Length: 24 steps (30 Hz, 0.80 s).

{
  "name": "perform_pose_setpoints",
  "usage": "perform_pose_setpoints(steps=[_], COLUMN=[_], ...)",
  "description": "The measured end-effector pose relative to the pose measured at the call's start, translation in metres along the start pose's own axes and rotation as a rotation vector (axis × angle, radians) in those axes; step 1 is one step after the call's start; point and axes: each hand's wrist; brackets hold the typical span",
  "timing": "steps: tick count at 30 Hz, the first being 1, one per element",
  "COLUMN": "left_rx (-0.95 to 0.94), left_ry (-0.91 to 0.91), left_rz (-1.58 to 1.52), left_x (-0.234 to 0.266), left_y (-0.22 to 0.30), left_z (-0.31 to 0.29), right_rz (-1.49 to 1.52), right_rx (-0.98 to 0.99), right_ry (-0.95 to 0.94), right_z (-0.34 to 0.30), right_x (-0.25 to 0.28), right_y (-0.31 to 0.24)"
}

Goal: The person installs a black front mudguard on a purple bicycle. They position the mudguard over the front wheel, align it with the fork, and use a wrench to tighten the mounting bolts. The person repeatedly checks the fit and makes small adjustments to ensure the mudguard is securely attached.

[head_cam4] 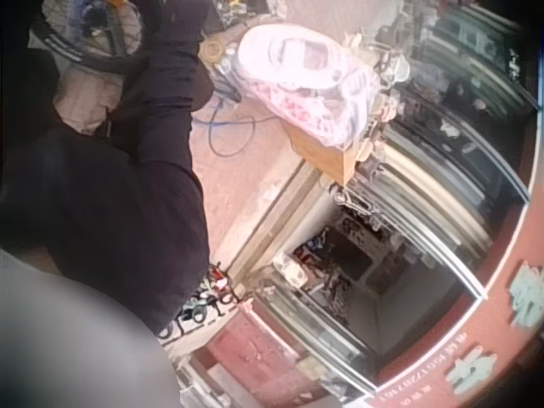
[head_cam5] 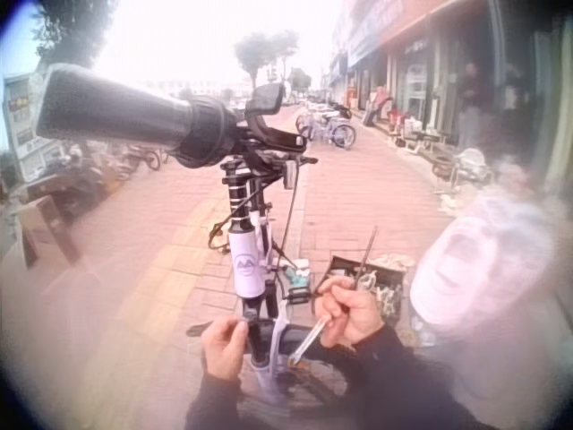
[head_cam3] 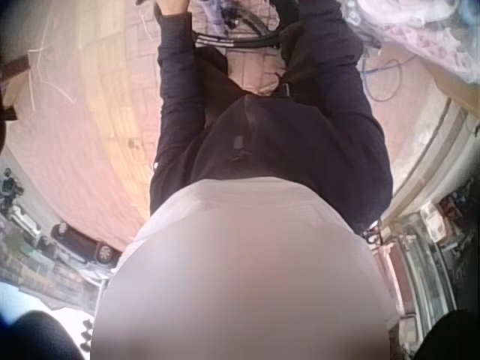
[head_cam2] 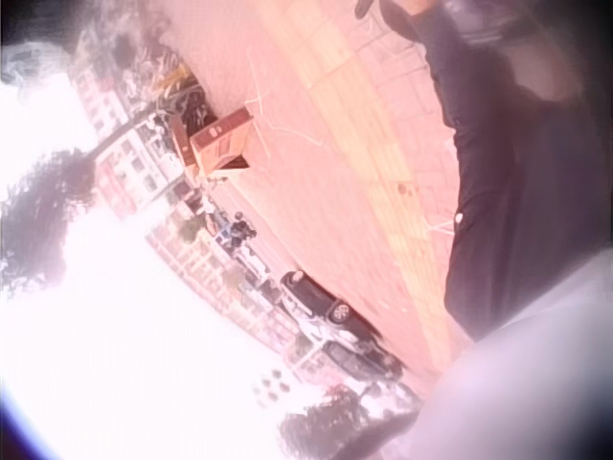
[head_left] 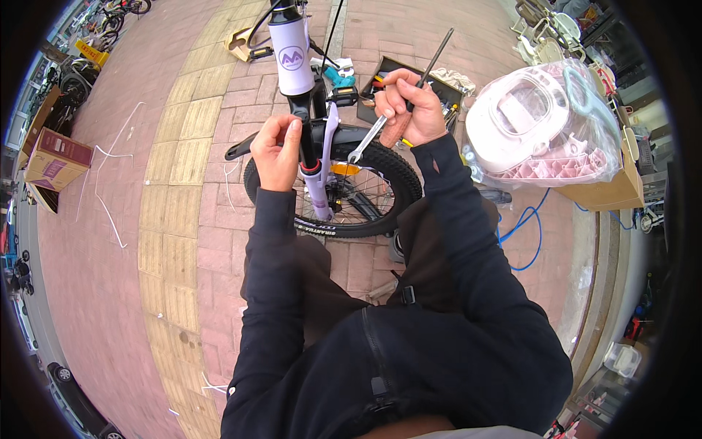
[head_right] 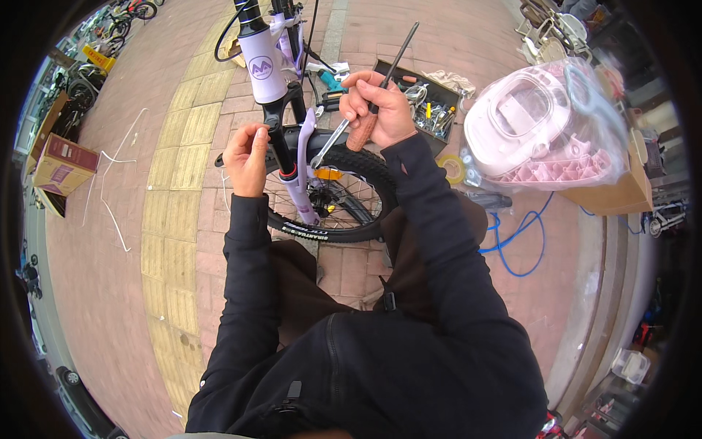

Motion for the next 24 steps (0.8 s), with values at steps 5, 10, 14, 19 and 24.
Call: perform_pose_setpoints(steps=[5, 10, 14, 19, 24], left_rx=[0.377, 0.553, 0.56, 0.405, 0.232], left_ry=[-0.437, -0.471, -0.216, -0.233, -0.048], left_rz=[-0.312, -0.815, -0.785, -0.526, -0.299], left_x=[-0.009, -0.028, -0.043, -0.039, -0.01], left_y=[0.029, 0.035, 0.034, 0.045, 0.055], left_z=[-0.019, -0.053, -0.082, -0.084, -0.011], right_rz=[0.09, 0.189, 0.279, 0.161, -0.023], right_rx=[-0.035, 0.074, 0.061, -0.029, -0.165], right_ry=[-0.056, 0.066, 0.085, 0.224, 0.439], right_z=[0.002, -0.013, -0.04, -0.062, -0.076], right_x=[-0.008, -0.009, -0.005, -0.005, 0.023], right_y=[0.016, 0.027, 0.039, 0.046, 0.019])
Point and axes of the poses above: each hand's wrist, its own z-axis towards the middle knuckle, its own x-axis out of the back of the hand, y = z × x, and after that the axes turned 11 degrees about y, right-handed
